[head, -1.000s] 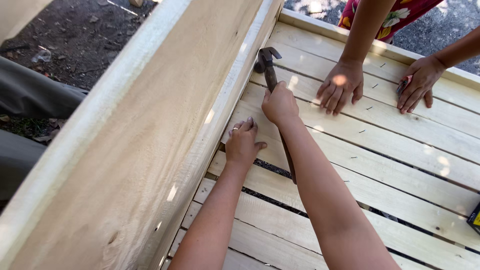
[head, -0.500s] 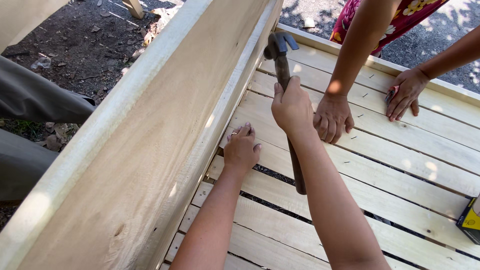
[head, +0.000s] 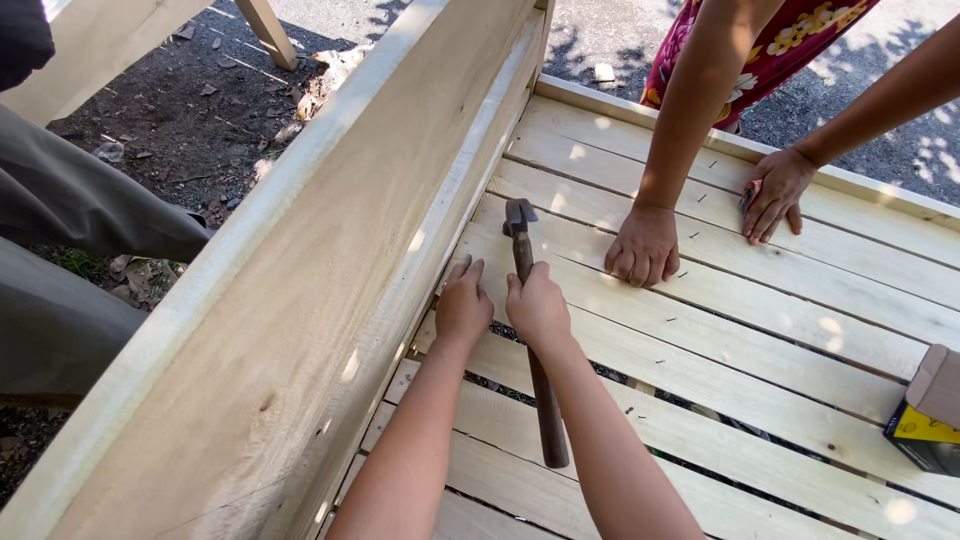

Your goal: The person hammers nails into the wooden slats of a large frame, pressing slats flat with one hand while driving nails with a claw hammer. They reposition nails, use a small wood block, and work along the slats while another person steadies the structure.

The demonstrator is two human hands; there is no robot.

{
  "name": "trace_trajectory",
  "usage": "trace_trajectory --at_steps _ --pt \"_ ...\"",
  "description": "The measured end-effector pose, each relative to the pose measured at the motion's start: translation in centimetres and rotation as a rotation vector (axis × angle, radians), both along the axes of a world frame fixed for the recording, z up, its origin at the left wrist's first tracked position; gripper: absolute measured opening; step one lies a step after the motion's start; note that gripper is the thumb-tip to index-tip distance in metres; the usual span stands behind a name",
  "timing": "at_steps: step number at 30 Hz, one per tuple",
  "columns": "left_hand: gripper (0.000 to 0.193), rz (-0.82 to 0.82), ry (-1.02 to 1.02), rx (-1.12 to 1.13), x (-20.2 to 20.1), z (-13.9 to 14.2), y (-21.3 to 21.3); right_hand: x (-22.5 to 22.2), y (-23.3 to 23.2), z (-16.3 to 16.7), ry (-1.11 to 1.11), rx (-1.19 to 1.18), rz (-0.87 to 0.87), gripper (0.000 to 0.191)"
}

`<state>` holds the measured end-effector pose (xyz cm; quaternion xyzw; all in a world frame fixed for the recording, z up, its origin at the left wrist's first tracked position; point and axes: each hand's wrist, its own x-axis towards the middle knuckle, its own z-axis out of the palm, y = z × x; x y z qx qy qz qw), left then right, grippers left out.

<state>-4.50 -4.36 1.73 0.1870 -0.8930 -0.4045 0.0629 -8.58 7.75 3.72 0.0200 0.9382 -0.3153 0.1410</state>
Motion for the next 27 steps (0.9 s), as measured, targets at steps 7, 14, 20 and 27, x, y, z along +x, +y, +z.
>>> trace_trajectory --at_steps 7,14,20,27 --pt "0.058 -0.093 0.176 -0.129 3.9 -1.8 0.7 4.8 3.8 1.3 0.039 -0.343 -0.133 0.032" --pt "0.059 -0.116 0.266 -0.122 5.4 -1.9 0.8 9.5 4.0 0.1 -0.006 -0.492 -0.110 0.031" --pt "0.058 -0.305 0.176 -0.283 3.7 -1.5 0.2 11.6 4.2 -0.2 0.037 -0.496 -0.082 0.030" --pt "0.064 -0.401 -0.023 -0.468 -2.0 0.2 2.0 10.9 6.6 2.3 -0.129 -0.764 -0.280 0.022"
